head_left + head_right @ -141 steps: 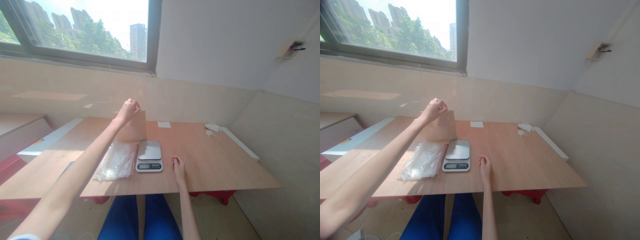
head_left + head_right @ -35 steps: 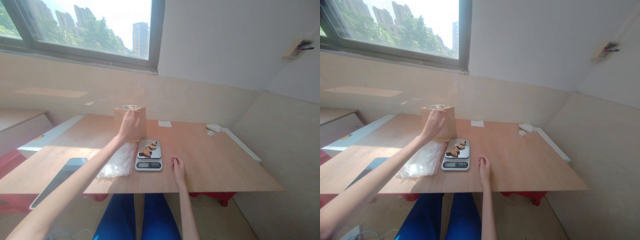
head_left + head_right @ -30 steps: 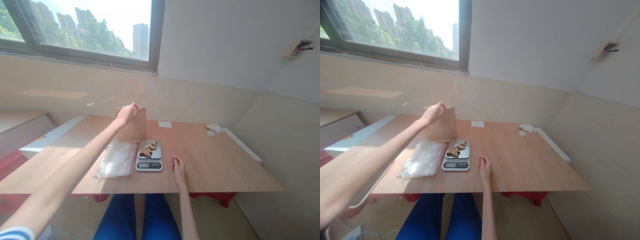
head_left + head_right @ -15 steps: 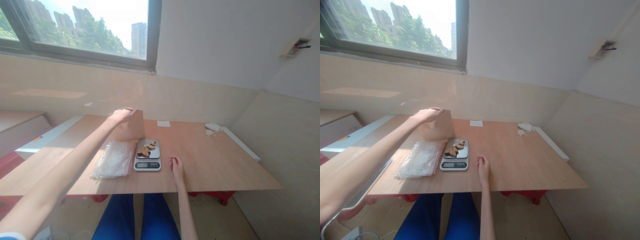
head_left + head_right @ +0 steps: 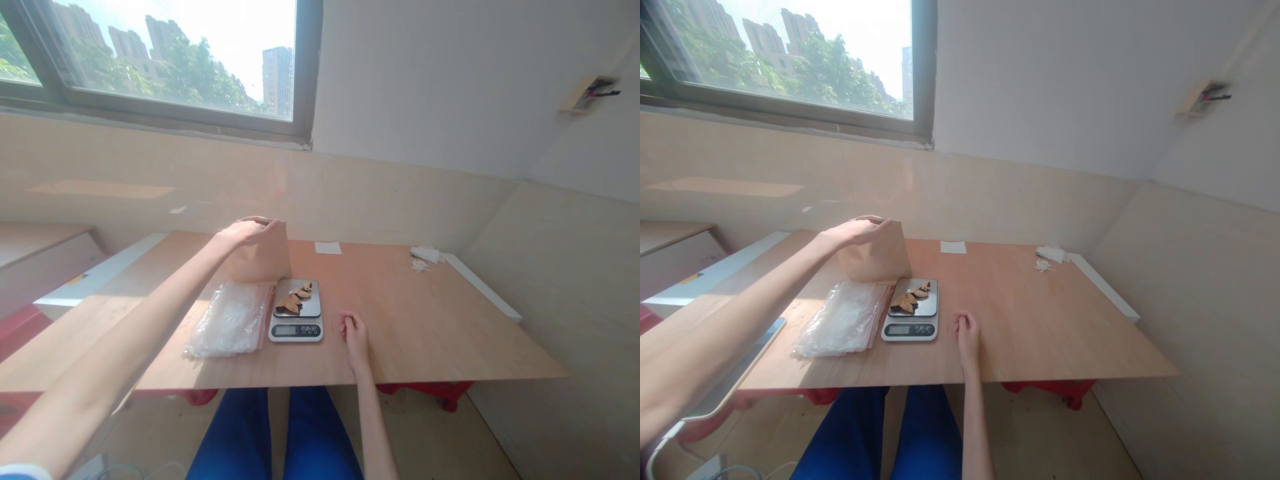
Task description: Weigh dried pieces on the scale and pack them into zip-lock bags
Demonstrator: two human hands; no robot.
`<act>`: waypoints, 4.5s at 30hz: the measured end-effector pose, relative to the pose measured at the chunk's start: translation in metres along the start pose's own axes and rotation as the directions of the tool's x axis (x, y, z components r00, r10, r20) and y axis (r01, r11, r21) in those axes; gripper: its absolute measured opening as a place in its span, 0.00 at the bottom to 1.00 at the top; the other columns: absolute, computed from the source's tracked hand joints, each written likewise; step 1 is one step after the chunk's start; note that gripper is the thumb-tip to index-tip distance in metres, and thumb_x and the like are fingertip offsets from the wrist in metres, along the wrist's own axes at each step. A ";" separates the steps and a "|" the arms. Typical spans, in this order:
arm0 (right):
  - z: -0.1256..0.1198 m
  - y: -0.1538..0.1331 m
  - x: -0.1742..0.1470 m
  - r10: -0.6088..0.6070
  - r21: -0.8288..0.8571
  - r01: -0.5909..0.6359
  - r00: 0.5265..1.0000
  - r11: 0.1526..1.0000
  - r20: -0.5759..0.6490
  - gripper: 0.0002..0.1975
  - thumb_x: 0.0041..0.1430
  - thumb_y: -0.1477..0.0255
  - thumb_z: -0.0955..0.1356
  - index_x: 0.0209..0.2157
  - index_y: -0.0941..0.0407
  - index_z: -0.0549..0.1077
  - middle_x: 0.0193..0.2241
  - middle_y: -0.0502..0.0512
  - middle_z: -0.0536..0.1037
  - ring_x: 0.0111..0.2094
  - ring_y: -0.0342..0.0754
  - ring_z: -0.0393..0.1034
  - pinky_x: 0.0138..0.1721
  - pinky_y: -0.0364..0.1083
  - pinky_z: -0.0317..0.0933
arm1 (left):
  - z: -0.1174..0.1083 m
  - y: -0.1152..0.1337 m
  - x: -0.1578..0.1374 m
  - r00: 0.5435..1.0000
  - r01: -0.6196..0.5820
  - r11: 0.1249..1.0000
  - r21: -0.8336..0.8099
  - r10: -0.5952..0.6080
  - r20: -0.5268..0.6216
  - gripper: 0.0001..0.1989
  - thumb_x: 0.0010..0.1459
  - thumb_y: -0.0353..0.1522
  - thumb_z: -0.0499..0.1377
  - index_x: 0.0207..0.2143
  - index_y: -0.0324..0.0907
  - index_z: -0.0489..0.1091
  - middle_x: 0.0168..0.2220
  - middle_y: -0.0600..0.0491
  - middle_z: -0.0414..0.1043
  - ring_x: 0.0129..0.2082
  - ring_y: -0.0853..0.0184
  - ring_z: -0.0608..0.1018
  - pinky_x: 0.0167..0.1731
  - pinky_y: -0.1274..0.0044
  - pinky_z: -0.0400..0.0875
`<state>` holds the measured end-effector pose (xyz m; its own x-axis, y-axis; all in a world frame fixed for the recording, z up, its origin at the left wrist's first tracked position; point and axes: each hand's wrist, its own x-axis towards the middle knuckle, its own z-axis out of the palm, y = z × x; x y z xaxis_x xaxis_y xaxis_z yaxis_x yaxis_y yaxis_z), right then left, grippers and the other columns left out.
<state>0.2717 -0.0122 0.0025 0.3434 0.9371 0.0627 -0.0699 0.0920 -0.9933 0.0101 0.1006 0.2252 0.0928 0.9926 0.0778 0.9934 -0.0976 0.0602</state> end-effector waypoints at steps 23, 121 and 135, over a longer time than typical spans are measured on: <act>0.001 -0.006 -0.001 -0.012 0.006 0.013 1.000 1.000 -0.017 0.09 0.47 0.67 0.63 0.25 0.57 0.71 0.19 0.48 0.66 0.19 0.41 0.57 0.20 0.40 0.50 | 0.015 -0.008 0.000 0.973 -0.213 0.977 0.001 0.212 -0.093 0.31 0.57 0.53 0.36 0.36 0.50 0.73 0.53 0.58 0.67 0.53 0.64 0.68 0.45 0.79 0.63; 0.001 0.000 0.000 -0.015 0.001 0.015 1.000 1.000 0.001 0.09 0.48 0.68 0.62 0.26 0.57 0.71 0.20 0.48 0.67 0.20 0.41 0.57 0.20 0.40 0.50 | 0.028 -0.024 0.005 0.871 -0.438 0.898 -0.032 0.416 -0.260 0.11 0.58 0.39 0.46 0.35 0.42 0.61 0.33 0.48 0.66 0.33 0.62 0.71 0.33 0.72 0.64; 0.001 -0.004 -0.001 -0.032 -0.005 0.032 0.999 0.999 -0.002 0.09 0.48 0.66 0.64 0.25 0.56 0.71 0.19 0.47 0.66 0.20 0.41 0.57 0.20 0.40 0.51 | 0.035 -0.016 0.005 0.819 -0.417 0.903 -0.100 0.326 -0.473 0.04 0.60 0.28 0.41 0.35 0.42 0.53 0.38 0.47 0.61 0.38 0.63 0.66 0.45 0.65 0.59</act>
<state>0.2702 -0.0132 0.0061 0.3470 0.9331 0.0940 -0.0546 0.1201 -0.9913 -0.0028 0.1093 0.1894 0.3679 0.7469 0.5539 0.8518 -0.5096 0.1215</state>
